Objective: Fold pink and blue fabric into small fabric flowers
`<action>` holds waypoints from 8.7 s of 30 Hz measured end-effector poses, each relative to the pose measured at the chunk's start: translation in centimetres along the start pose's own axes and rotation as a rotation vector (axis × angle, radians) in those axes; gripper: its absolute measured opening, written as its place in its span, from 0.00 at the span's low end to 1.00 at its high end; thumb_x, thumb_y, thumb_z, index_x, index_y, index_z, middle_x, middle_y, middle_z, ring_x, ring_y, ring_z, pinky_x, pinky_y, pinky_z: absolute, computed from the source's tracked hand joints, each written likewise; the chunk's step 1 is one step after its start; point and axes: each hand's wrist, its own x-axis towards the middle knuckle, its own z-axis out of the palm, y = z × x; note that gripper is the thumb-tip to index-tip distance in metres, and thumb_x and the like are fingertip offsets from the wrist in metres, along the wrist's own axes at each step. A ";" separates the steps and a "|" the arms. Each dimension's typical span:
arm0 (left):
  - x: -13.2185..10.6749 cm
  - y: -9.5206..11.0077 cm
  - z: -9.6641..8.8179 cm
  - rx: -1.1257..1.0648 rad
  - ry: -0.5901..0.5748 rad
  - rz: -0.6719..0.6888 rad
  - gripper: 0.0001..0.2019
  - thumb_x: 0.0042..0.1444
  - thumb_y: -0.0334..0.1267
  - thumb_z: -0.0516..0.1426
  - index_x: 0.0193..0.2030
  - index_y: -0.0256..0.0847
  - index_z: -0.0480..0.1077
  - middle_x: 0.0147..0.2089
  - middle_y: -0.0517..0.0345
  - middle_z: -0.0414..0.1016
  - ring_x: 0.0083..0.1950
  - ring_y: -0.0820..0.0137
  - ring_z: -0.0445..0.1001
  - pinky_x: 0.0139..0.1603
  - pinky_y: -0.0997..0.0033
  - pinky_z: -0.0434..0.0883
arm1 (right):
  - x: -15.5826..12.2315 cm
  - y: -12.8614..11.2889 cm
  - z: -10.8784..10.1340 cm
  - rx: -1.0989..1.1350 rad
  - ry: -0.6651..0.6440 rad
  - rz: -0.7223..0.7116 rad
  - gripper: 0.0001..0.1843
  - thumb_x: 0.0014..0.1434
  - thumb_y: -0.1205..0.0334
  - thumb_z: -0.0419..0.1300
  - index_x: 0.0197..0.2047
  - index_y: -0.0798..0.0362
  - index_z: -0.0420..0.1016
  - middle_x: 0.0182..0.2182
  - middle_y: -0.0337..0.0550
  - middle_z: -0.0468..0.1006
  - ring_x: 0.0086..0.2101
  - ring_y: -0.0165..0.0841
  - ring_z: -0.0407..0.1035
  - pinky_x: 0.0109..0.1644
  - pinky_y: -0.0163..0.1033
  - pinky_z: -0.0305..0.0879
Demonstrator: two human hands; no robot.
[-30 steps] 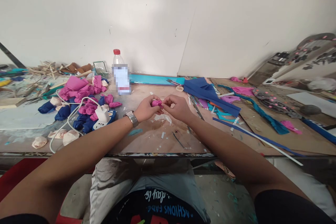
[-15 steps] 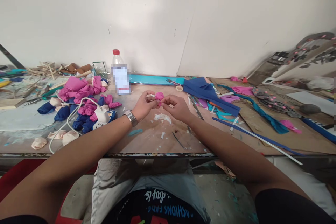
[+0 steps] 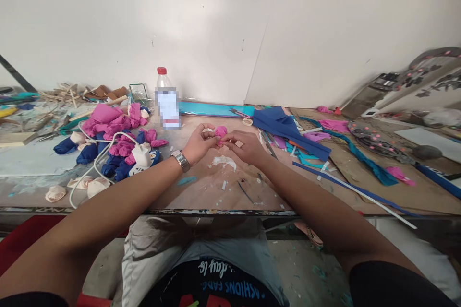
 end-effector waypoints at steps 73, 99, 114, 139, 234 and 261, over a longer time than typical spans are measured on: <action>0.2 -1.1 -0.3 0.221 -0.062 0.108 0.15 0.50 0.40 0.70 0.41 0.35 0.75 0.37 0.53 0.82 0.36 0.70 0.81 0.41 0.66 0.79 | -0.2 1.6 1.4 0.419 0.063 0.249 0.12 0.58 0.56 0.69 0.44 0.50 0.75 0.37 0.41 0.77 0.37 0.34 0.72 0.44 0.41 0.71; -0.2 -0.1 -0.1 0.173 -0.066 0.110 0.19 0.48 0.49 0.72 0.38 0.35 0.77 0.37 0.52 0.83 0.39 0.67 0.81 0.46 0.62 0.78 | -0.1 0.7 1.6 0.674 0.089 0.316 0.14 0.57 0.50 0.72 0.36 0.50 0.76 0.33 0.39 0.77 0.32 0.32 0.73 0.37 0.40 0.72; -0.1 -0.3 -0.2 0.344 -0.031 0.214 0.21 0.51 0.55 0.69 0.34 0.37 0.77 0.34 0.52 0.82 0.33 0.70 0.78 0.38 0.68 0.74 | 0.2 0.2 1.2 0.708 0.105 0.366 0.20 0.46 0.51 0.78 0.33 0.51 0.76 0.31 0.37 0.76 0.31 0.30 0.71 0.34 0.38 0.71; -0.1 0.1 0.1 0.166 -0.038 0.109 0.22 0.45 0.53 0.73 0.34 0.36 0.76 0.32 0.53 0.83 0.33 0.69 0.80 0.39 0.66 0.79 | 0.3 0.2 0.9 0.608 0.123 0.253 0.16 0.49 0.51 0.77 0.33 0.50 0.78 0.37 0.41 0.77 0.38 0.35 0.72 0.46 0.43 0.72; -0.2 -0.7 -0.2 0.345 0.067 0.236 0.14 0.53 0.47 0.68 0.35 0.37 0.76 0.31 0.54 0.81 0.32 0.70 0.78 0.37 0.70 0.73 | 0.5 0.2 1.1 0.663 0.272 0.402 0.24 0.46 0.55 0.75 0.45 0.51 0.75 0.38 0.40 0.75 0.37 0.32 0.68 0.44 0.40 0.67; -0.5 0.0 0.5 -0.171 -0.028 -0.280 0.15 0.48 0.40 0.72 0.36 0.34 0.76 0.34 0.51 0.81 0.34 0.70 0.81 0.39 0.71 0.75 | 0.5 0.3 1.2 0.706 0.150 0.409 0.26 0.47 0.51 0.77 0.44 0.52 0.76 0.35 0.39 0.77 0.33 0.30 0.70 0.39 0.39 0.72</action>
